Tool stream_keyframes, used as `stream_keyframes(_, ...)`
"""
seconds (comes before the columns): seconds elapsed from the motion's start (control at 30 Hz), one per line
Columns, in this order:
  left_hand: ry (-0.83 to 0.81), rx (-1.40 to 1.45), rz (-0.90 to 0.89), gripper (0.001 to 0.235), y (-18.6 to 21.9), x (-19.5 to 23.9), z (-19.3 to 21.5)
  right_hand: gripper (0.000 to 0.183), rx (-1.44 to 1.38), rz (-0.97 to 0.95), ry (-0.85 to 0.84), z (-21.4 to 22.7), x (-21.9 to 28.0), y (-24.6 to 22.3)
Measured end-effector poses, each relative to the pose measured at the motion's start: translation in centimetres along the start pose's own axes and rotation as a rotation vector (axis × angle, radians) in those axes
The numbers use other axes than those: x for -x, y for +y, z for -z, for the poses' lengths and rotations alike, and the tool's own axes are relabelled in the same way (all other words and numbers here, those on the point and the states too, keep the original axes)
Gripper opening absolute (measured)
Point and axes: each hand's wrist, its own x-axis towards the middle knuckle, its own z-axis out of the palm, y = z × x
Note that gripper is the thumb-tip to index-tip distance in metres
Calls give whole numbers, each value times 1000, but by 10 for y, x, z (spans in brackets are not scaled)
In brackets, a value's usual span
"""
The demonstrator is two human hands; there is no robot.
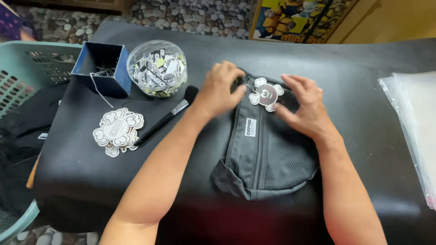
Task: The person attaches a bear-shaped keychain to the zipper of a black bag using a small metal clasp. They then use a brush to dust the bag and place it into a clear plastic bag.
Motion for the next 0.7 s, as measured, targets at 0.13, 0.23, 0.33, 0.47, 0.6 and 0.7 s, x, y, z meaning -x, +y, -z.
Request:
stream_keyframes(0.13, -179, -130, -81, 36, 15, 9, -11, 82, 52, 134, -98, 0, -1, -12)
stream_keyframes(0.23, -221, -158, -58, 36, 14, 12, -15, 74, 116, 159, -82, 0, 0, -14)
stream_keyframes(0.33, -226, -163, -54, 35, 17, 13, -16, 69, 138, 166, -43, 0, 4, -15)
stream_keyframes(0.47, -199, -163, -71, 30, 18, 14, -17, 62, 147, 173, -1, 5, 9, -22)
stream_keyframes(0.6, -207, -147, -74, 27, 13, 12, -20, 45, 141, 142, 0, -1, 11, -11)
stream_keyframes(0.7, -199, -136, -80, 26, 12, 13, -21, 44, 109, 116, -41, 4, 11, -16)
